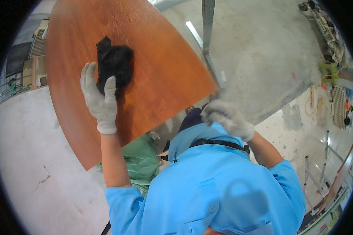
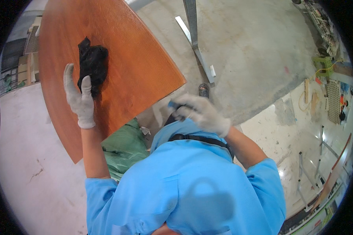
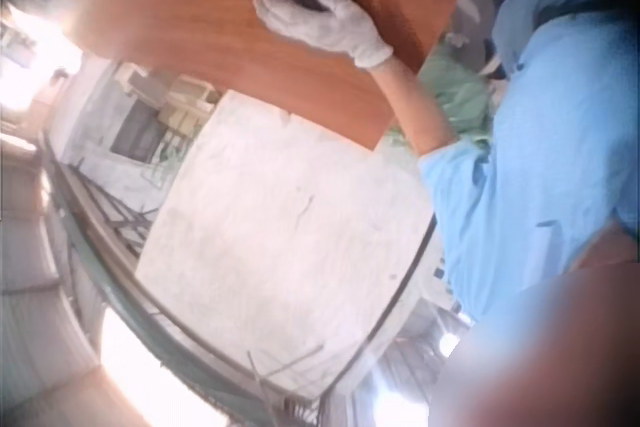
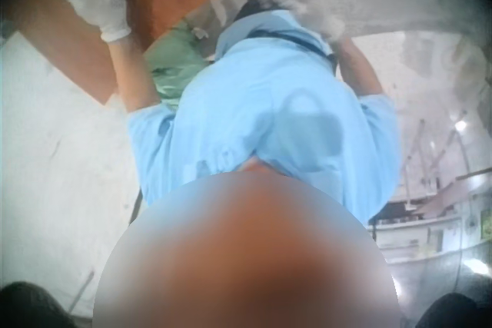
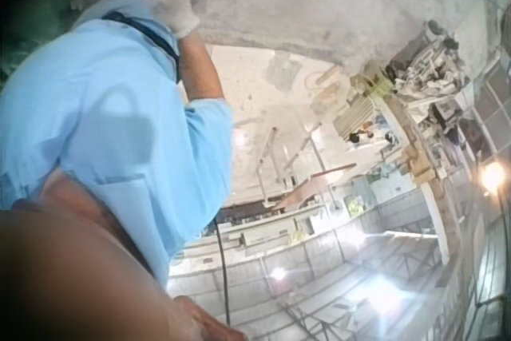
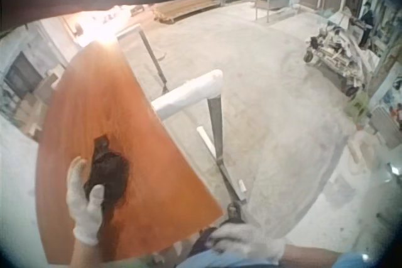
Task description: The person scrapes the surface of a wooden table with a metal scraper and wipes it with a black cloth. The person repeatedly scrapes and wipes different sections of the table surface.
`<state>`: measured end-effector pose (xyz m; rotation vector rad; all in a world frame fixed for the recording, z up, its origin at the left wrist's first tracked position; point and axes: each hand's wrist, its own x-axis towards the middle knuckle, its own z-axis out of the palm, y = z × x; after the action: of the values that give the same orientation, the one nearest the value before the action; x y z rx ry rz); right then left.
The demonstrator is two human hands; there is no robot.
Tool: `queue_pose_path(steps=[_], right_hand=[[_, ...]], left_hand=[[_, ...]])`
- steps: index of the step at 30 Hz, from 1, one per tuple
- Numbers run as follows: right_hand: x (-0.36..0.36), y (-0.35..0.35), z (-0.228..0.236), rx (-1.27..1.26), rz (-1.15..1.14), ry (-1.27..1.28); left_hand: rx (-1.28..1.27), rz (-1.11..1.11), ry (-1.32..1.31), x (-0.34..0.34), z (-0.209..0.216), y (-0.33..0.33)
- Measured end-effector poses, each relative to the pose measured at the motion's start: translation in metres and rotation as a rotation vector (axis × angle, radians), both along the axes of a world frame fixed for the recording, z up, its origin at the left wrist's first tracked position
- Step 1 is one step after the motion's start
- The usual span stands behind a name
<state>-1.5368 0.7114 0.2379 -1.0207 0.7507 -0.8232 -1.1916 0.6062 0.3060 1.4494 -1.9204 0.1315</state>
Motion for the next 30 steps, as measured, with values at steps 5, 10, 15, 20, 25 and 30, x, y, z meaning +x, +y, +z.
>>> queue_pose_path(steps=[5, 10, 15, 20, 25, 30], right_hand=[[0.064, 0.01, -0.031, -0.018, 0.31, 0.182], [0.103, 0.013, -0.054, -0.011, 0.19, -0.024], [0.114, 0.008, -0.072, 0.027, 0.065, -0.086], [0.129, 0.009, -0.083, -0.079, -0.077, -0.266], [0.126, 0.016, -0.079, -0.076, -0.171, -0.158], [0.119, 0.018, -0.075, 0.103, -0.224, -0.29]], left_hand=[[0.188, 0.02, -0.092, 0.019, -0.008, 0.02], [0.247, 0.029, -0.108, 0.021, -0.015, 0.016], [0.267, 0.014, -0.064, 0.019, -0.017, 0.016], [0.242, 0.015, -0.092, 0.02, -0.017, 0.015], [0.242, 0.011, -0.103, 0.02, -0.017, 0.015], [0.242, 0.022, -0.12, 0.019, -0.017, 0.017]])
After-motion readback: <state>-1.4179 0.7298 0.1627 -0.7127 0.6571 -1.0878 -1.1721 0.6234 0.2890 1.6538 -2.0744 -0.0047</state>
